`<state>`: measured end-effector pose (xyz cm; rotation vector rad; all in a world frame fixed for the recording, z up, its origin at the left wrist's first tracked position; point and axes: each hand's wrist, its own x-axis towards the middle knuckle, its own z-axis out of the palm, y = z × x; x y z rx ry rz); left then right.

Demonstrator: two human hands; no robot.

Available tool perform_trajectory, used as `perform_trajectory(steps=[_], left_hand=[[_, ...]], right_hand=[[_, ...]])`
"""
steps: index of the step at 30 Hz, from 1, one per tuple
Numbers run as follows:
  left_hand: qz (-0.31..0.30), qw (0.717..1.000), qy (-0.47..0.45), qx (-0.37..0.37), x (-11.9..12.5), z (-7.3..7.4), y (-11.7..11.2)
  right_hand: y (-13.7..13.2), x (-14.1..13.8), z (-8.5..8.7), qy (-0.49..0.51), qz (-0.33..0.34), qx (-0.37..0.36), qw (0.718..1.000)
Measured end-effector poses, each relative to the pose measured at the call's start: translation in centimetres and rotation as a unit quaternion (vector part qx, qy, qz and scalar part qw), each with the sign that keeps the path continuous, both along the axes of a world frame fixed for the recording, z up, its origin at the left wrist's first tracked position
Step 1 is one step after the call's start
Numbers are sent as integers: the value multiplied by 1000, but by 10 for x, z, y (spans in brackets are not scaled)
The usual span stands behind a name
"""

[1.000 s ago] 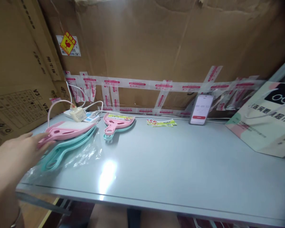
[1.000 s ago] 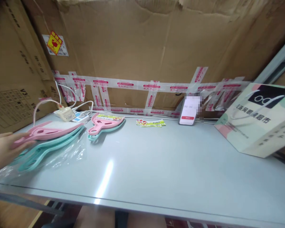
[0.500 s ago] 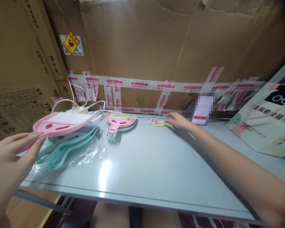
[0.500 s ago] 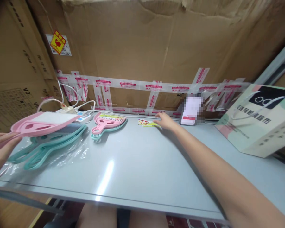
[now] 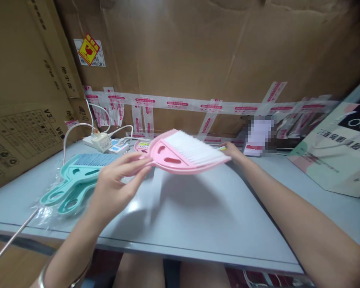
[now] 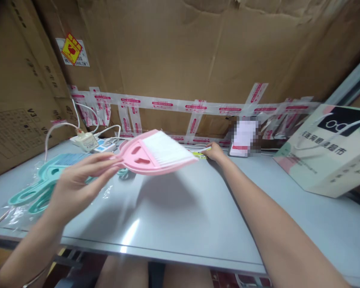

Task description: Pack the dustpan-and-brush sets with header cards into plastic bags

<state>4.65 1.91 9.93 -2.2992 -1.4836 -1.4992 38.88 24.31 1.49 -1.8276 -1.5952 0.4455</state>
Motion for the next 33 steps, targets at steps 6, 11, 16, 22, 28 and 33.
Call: perform_trajectory(steps=[6,11,16,22,28,33], left_hand=[[-67,991,89,-68,6,-33,11],[-75,984,104,-120,5,-40,8],[-43,986,111,-116,7,-56,2],[-36,987,124,-98,9,-73,-5],[-29,990,122,-63,8,-78,-8],[-22,991,123,-49,8,-79,-8]], right_hand=[[-10,-6,32,30,-57,94,993],[-36,-31,70,220,49,180,958],[-80,-57,76,409,147,81,897],[-113,-65,58,491,171,-87,850],[-107,-52,50,272,186,-127,935],[-103,-46,57,335,191,-33,922]])
